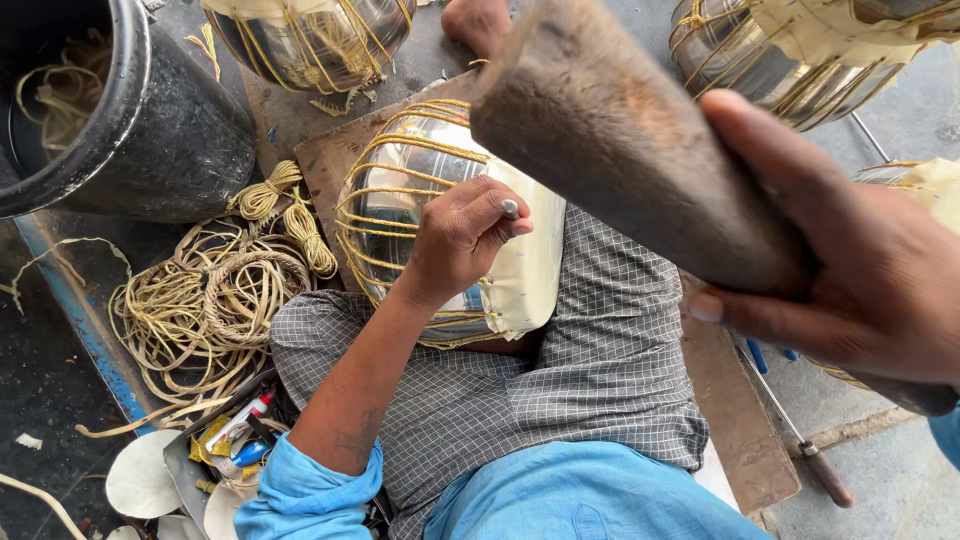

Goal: The person is repairing and tuning drums by using a mallet to strike a metal tool against the drum's rim to tighten the skin while holding the instrument on their lap.

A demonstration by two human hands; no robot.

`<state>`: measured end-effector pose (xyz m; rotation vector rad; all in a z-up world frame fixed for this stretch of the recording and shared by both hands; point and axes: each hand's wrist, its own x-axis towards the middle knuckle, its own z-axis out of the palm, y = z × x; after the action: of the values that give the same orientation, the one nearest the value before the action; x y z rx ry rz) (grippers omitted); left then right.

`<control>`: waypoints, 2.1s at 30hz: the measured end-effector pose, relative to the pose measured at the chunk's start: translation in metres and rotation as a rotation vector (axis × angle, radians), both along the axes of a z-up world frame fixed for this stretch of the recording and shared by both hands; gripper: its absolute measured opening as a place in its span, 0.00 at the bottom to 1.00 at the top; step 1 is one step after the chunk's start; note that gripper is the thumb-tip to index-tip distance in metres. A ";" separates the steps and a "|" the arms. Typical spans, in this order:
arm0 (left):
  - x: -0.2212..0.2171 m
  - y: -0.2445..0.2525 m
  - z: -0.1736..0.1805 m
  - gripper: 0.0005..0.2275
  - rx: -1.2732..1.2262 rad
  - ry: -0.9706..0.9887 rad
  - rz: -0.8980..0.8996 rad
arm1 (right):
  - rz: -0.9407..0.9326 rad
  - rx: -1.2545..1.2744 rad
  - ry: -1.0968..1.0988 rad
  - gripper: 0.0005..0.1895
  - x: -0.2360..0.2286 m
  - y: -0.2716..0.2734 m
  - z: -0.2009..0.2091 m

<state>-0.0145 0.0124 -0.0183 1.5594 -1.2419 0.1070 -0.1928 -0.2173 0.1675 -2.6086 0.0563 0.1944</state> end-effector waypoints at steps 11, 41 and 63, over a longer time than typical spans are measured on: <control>0.019 -0.014 -0.007 0.12 -0.078 -0.229 -0.058 | -0.022 -0.095 0.572 0.60 0.026 0.013 -0.012; 0.030 -0.025 0.009 0.12 0.102 -0.257 -0.047 | -0.001 -0.232 0.577 0.60 0.045 -0.001 -0.017; 0.025 -0.022 0.013 0.08 0.212 0.092 -0.068 | 0.193 0.072 -0.338 0.56 0.031 -0.025 -0.013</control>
<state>0.0106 -0.0096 -0.0052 1.6813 -1.2642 -0.1439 -0.1619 -0.2420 0.1541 -2.5367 -0.3154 -0.1762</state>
